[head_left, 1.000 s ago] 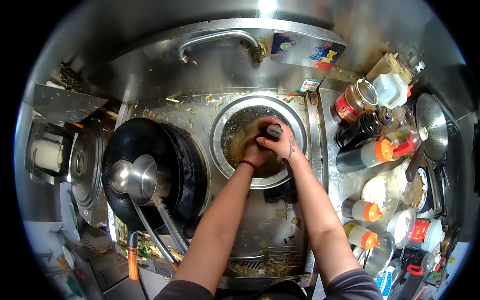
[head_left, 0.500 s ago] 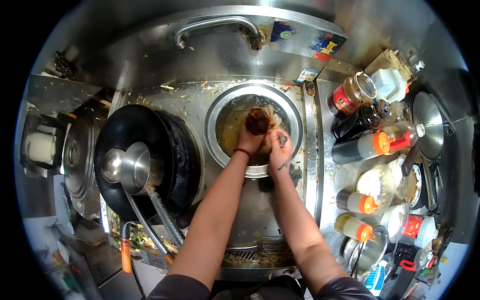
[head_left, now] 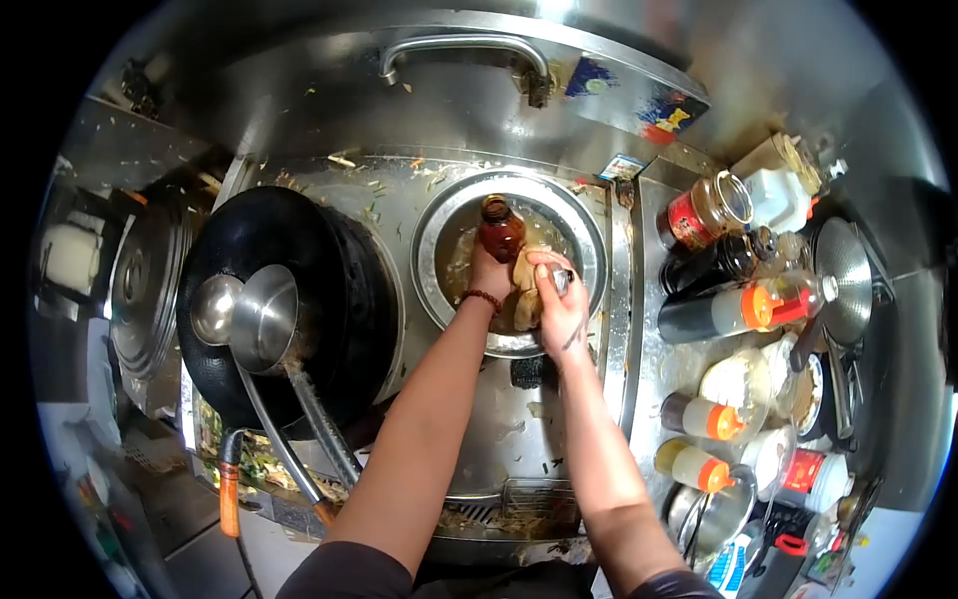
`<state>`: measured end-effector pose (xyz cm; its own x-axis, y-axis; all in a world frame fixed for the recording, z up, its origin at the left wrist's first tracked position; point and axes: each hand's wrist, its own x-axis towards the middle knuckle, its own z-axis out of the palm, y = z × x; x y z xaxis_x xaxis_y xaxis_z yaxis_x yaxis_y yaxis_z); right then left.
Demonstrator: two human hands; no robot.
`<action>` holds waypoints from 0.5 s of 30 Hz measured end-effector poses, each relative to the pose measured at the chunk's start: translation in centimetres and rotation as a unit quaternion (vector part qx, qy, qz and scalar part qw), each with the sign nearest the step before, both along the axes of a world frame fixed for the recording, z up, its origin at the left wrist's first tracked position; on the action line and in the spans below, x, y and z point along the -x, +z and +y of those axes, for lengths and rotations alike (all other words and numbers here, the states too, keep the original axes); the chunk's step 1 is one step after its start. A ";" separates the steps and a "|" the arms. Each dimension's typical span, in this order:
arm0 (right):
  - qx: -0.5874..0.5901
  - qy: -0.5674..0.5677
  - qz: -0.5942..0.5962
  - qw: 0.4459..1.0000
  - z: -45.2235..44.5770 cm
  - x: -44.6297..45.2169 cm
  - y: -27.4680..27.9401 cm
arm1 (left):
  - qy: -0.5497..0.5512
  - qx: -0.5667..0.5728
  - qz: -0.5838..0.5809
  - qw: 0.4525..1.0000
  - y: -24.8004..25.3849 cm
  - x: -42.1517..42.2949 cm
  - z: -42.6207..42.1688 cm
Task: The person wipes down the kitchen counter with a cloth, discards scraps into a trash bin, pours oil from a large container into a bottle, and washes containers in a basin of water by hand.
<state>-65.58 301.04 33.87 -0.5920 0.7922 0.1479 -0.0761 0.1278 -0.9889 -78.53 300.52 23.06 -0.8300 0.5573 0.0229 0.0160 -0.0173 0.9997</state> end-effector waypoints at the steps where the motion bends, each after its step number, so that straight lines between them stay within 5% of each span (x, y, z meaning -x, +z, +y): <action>1: -0.099 -0.026 0.019 0.995 -0.4 0.8 -0.2 | -0.065 -0.163 -0.259 0.950 -0.5 0.3 0.4; 2: -0.196 -0.055 0.037 0.978 -1.0 1.9 -0.2 | -0.125 -0.309 -0.493 0.803 1.2 -0.1 0.1; 4: -0.283 -0.130 -0.084 0.946 -1.5 4.0 -0.7 | -0.070 -0.264 -0.510 0.816 2.6 -2.3 -0.4; 7: -0.024 -0.189 0.068 0.979 0.9 6.1 -1.1 | -0.083 -0.114 -0.081 0.987 3.7 -2.6 -1.1; 8: -0.068 -0.124 -0.003 0.990 3.1 5.4 -1.7 | -0.103 -0.143 -0.072 0.982 1.3 -2.3 -0.8; 10: 0.111 0.016 -0.100 0.989 5.9 4.5 0.5 | -0.191 -0.094 -0.097 0.972 2.9 -2.3 -1.8; 11: 0.206 0.084 -0.098 0.970 7.2 4.4 1.5 | -0.304 0.087 -0.133 0.939 4.2 -1.3 -3.0; 12: 0.208 0.165 -0.082 0.961 9.2 4.3 -0.2 | -0.329 0.030 -0.074 0.941 3.7 -1.4 -2.8; 15: 0.116 0.283 -0.107 0.946 8.9 4.0 2.1 | -0.383 0.104 -0.036 0.917 4.1 -0.1 -3.4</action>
<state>-69.60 309.99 35.96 -0.9281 0.3350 -0.1622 0.1373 -0.0969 -0.9858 -78.42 297.14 27.17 -0.1879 0.9636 -0.1902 0.0130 0.1960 0.9805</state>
